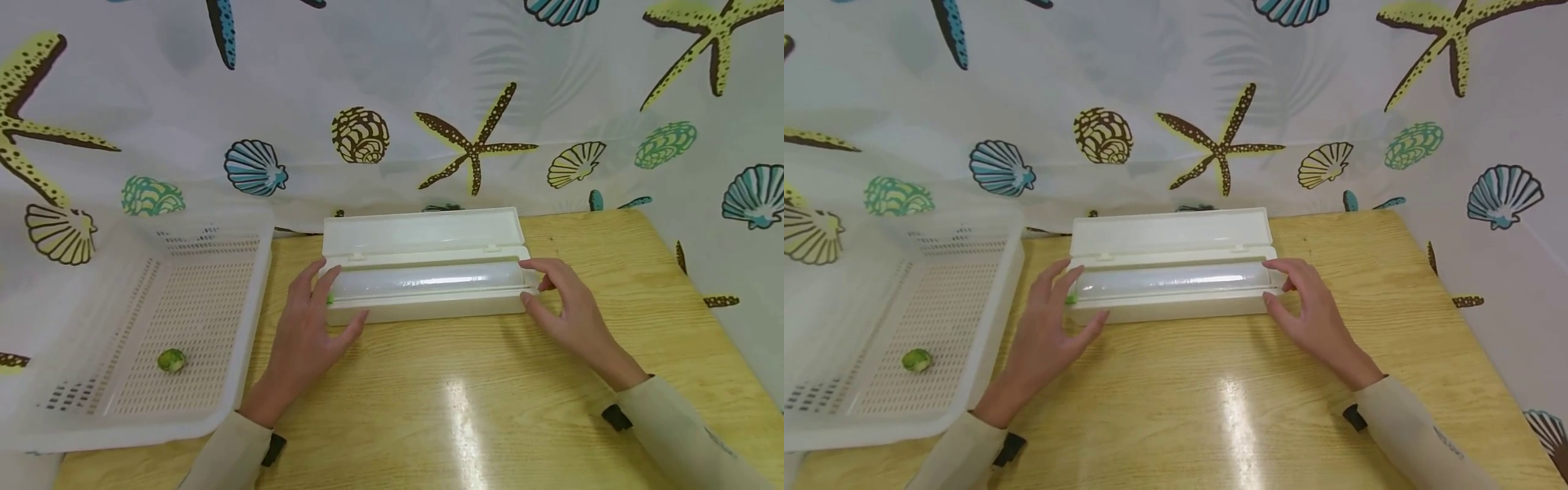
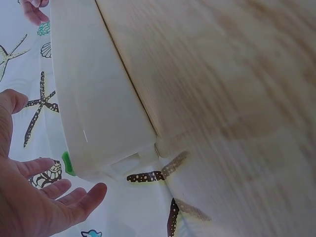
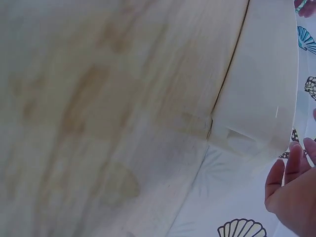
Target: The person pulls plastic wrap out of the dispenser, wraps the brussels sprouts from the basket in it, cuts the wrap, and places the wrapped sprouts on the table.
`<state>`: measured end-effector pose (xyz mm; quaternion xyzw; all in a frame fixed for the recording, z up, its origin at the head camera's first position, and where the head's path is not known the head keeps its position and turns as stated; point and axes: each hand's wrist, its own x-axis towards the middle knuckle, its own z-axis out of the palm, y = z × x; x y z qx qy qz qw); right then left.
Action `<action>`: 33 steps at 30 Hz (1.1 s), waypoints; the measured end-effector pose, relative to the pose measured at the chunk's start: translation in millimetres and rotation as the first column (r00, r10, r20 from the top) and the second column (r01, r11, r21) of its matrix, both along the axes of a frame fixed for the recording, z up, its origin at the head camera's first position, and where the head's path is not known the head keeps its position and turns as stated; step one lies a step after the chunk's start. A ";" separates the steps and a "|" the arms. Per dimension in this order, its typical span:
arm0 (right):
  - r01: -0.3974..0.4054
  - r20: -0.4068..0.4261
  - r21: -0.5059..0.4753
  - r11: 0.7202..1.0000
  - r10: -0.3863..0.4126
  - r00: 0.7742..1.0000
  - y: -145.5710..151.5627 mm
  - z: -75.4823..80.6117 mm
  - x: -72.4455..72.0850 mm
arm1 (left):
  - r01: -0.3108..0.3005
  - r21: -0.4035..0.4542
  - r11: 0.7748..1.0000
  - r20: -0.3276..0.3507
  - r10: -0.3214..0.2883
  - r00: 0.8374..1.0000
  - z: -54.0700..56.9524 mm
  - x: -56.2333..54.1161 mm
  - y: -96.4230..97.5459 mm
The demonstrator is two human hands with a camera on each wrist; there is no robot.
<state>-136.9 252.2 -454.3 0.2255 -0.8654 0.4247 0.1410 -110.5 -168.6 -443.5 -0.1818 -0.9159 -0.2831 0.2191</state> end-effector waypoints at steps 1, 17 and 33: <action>0.003 0.005 -0.003 1.000 -0.003 1.000 -0.4 -0.3 -0.9 | -0.003 0.001 1.000 0.003 0.003 1.000 -0.5 0.0 -0.5; 0.018 0.069 -0.041 0.999 -0.015 0.997 -8.0 -2.8 -12.9 | -0.009 0.023 1.000 0.009 0.009 1.000 -5.4 0.3 -0.5; 0.097 0.164 -0.084 0.992 -0.082 0.983 -15.0 -0.2 -20.5 | -0.018 0.066 0.998 0.051 0.015 0.999 -6.5 -1.3 0.1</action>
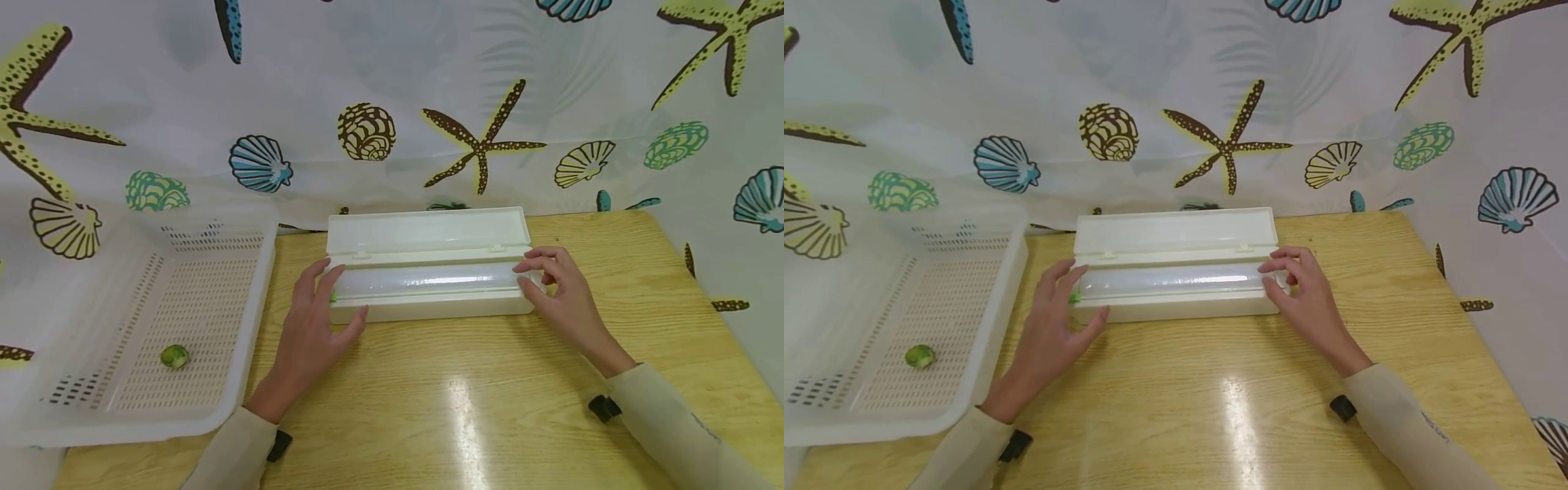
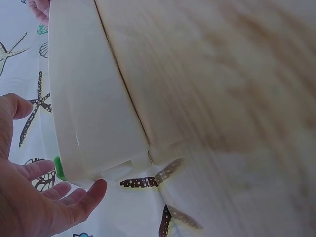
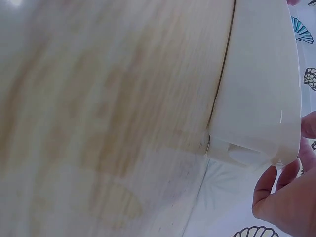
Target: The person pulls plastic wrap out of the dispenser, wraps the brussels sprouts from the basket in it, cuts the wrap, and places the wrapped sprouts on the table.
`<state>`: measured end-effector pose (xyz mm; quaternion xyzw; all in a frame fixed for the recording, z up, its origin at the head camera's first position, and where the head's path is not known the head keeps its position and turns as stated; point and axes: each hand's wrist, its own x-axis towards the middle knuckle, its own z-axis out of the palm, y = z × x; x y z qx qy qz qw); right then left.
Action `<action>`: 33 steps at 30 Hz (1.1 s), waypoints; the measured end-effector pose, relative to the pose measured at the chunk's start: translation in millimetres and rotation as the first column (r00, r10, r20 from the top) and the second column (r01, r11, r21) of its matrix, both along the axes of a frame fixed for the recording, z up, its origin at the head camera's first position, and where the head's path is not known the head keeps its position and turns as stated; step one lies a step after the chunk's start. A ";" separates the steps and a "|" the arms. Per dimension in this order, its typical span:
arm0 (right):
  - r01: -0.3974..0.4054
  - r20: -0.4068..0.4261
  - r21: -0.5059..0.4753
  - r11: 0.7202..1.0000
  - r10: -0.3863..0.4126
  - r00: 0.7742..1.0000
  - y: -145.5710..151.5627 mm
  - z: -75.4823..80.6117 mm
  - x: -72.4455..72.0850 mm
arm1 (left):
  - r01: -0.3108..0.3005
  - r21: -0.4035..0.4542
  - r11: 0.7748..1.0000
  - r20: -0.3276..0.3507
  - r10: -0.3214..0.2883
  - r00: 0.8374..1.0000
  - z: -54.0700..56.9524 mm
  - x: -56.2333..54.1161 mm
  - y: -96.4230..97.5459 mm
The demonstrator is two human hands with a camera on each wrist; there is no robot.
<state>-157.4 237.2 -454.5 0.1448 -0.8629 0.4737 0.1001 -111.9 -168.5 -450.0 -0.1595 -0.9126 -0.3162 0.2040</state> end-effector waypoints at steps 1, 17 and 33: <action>0.004 0.000 -0.002 1.000 -0.004 1.000 -0.3 -0.2 -0.3 | 0.000 -0.001 1.000 0.005 0.000 1.000 0.2 -0.2 0.1; 0.080 0.013 -0.058 0.995 -0.080 0.997 -5.8 3.7 -0.7 | -0.003 -0.031 1.000 0.010 0.003 1.000 1.8 -6.0 1.8; 0.127 0.070 -0.080 0.989 -0.122 0.990 -10.6 7.6 -5.9 | -0.021 -0.023 1.000 -0.014 0.021 1.000 0.7 -11.1 8.1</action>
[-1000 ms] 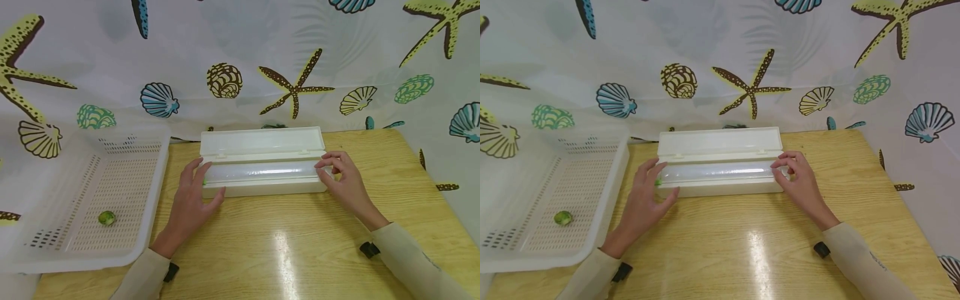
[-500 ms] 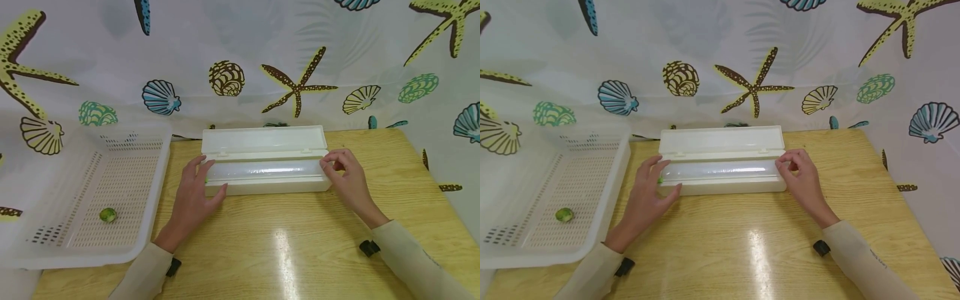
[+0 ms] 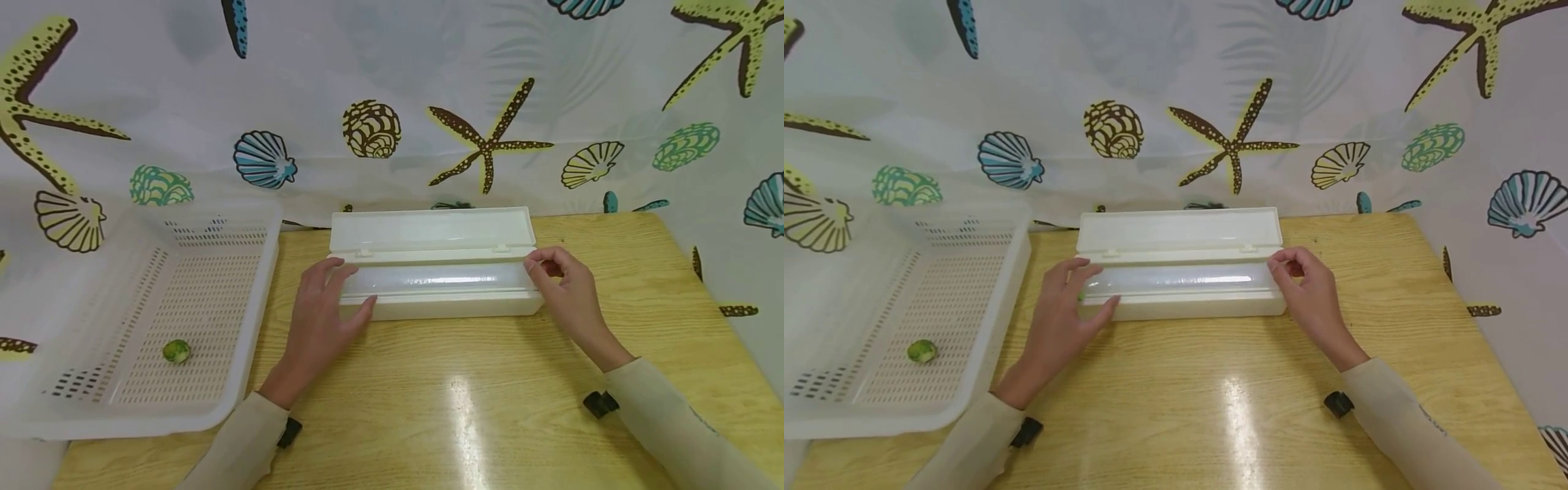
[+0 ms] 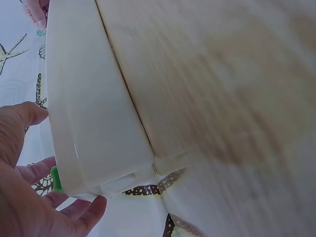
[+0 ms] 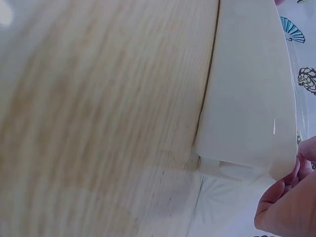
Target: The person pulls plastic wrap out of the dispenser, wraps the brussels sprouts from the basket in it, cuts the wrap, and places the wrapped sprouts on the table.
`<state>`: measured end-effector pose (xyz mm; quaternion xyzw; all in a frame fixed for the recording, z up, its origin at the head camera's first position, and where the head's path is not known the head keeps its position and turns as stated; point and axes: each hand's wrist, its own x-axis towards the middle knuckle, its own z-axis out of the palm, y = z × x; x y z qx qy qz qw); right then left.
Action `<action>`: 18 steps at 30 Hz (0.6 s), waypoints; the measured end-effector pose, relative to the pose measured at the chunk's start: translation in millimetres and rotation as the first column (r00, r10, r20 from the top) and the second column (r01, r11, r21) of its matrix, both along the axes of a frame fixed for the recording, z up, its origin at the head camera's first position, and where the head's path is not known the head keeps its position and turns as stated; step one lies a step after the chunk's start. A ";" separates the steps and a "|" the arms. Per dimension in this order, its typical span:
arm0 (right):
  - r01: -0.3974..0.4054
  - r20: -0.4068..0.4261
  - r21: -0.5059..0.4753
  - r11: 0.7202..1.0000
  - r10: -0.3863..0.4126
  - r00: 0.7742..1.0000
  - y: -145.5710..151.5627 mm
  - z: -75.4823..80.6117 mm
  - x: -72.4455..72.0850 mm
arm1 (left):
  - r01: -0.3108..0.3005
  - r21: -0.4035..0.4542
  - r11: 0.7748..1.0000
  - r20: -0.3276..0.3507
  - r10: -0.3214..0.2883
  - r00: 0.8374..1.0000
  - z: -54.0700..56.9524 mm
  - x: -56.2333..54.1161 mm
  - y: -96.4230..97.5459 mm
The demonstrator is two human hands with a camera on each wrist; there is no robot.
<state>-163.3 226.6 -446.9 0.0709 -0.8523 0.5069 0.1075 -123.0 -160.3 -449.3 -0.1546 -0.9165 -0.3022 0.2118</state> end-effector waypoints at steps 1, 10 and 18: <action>0.002 0.003 -0.001 1.000 -0.002 1.000 -0.6 0.1 -0.4 | -0.005 0.003 1.000 0.003 0.005 1.000 0.1 -0.3 0.3; 0.021 0.025 -0.104 0.994 -0.018 1.000 -3.6 -0.9 -4.6 | -0.036 0.024 0.999 0.015 0.036 0.999 1.7 -3.4 3.5; 0.038 0.067 -0.143 0.989 -0.029 0.997 -6.4 0.2 -5.3 | -0.062 0.069 0.996 0.033 0.060 0.998 2.9 -6.0 1.9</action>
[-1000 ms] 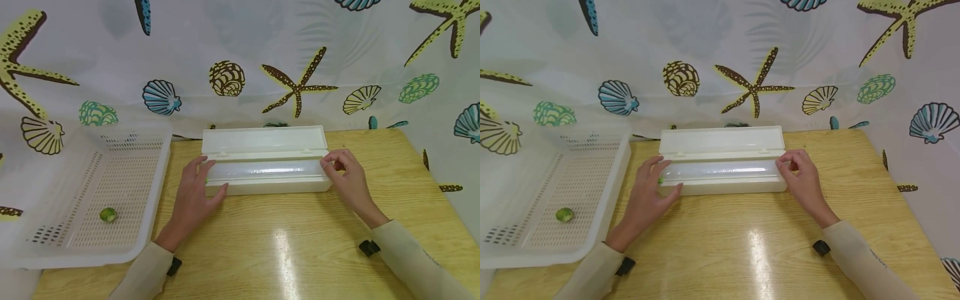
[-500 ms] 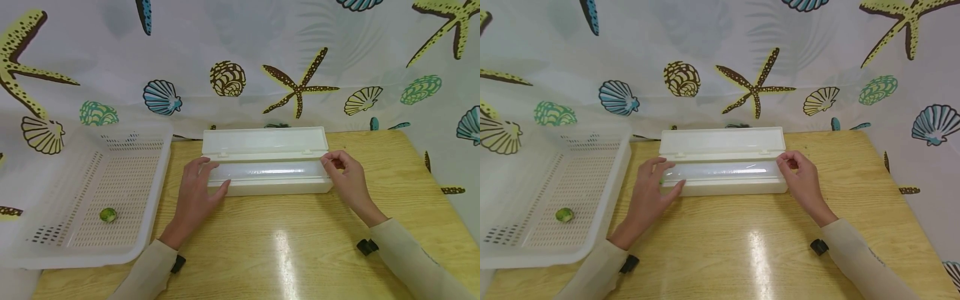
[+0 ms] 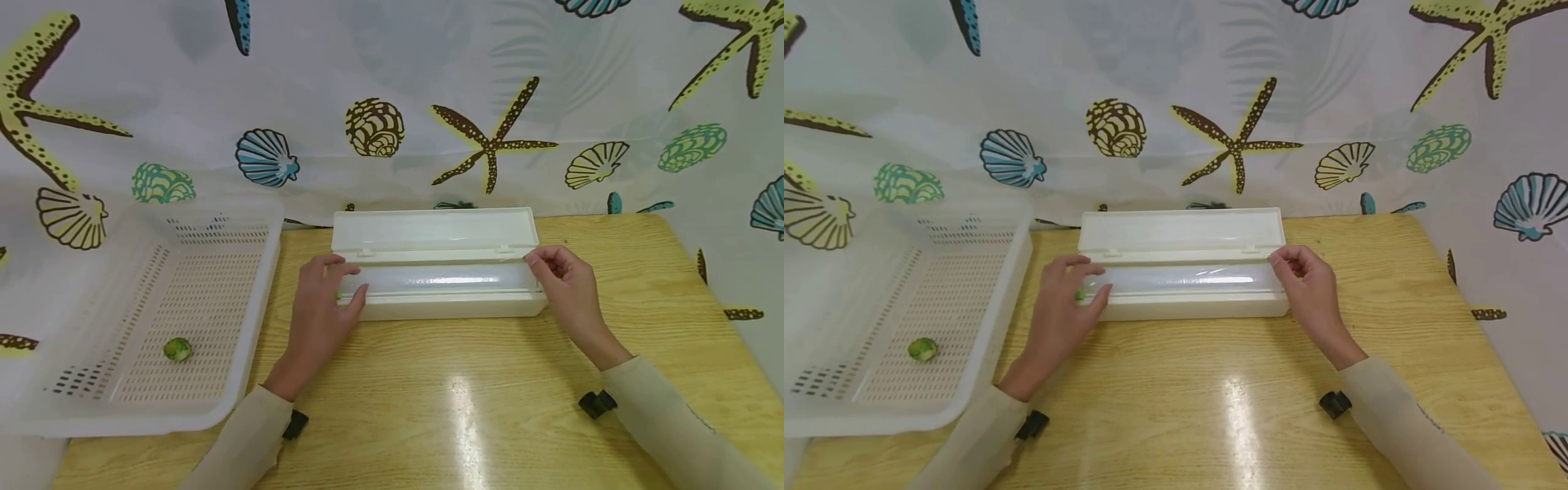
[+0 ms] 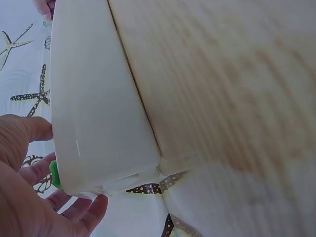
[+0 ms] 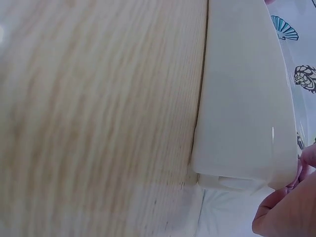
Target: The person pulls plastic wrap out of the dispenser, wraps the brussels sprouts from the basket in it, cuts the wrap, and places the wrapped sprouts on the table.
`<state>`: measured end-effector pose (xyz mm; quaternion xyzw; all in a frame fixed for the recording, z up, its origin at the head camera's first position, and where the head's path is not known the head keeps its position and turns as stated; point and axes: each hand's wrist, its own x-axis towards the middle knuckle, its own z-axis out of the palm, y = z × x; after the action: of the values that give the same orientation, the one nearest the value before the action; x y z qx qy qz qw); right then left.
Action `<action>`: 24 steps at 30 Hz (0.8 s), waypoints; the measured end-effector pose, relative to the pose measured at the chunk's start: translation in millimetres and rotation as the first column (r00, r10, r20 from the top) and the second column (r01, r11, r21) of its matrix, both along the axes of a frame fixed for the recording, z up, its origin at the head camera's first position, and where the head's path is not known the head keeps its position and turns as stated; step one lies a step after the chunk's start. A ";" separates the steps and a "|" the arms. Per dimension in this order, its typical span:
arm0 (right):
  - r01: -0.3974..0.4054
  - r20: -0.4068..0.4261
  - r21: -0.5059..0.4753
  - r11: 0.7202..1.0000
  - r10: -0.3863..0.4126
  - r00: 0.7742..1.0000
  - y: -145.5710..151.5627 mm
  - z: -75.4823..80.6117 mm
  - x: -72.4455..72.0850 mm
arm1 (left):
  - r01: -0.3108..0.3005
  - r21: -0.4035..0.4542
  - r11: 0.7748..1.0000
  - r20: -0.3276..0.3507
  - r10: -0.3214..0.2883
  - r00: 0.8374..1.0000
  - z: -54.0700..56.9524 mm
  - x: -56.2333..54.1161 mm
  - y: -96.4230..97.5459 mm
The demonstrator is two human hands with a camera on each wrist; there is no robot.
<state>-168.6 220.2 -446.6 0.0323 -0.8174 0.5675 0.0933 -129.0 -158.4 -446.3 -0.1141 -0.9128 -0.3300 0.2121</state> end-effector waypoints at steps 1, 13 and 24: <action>0.001 0.005 -0.003 1.000 -0.001 1.000 0.0 0.1 0.2 | -0.006 0.014 1.000 0.009 0.006 1.000 -0.1 -0.1 -0.3; -0.005 0.025 -0.006 1.000 0.005 1.000 0.5 1.1 0.1 | -0.039 0.112 0.993 0.049 0.034 0.998 -0.2 -1.6 -6.6; -0.016 0.018 -0.027 1.000 0.016 1.000 0.4 1.5 0.4 | -0.042 0.142 0.989 0.001 0.042 0.999 0.3 -4.4 -6.5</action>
<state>-168.2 220.7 -445.1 0.0322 -0.8102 0.5796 0.0816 -133.4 -165.0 -446.1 -0.0799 -0.8890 -0.3892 0.2275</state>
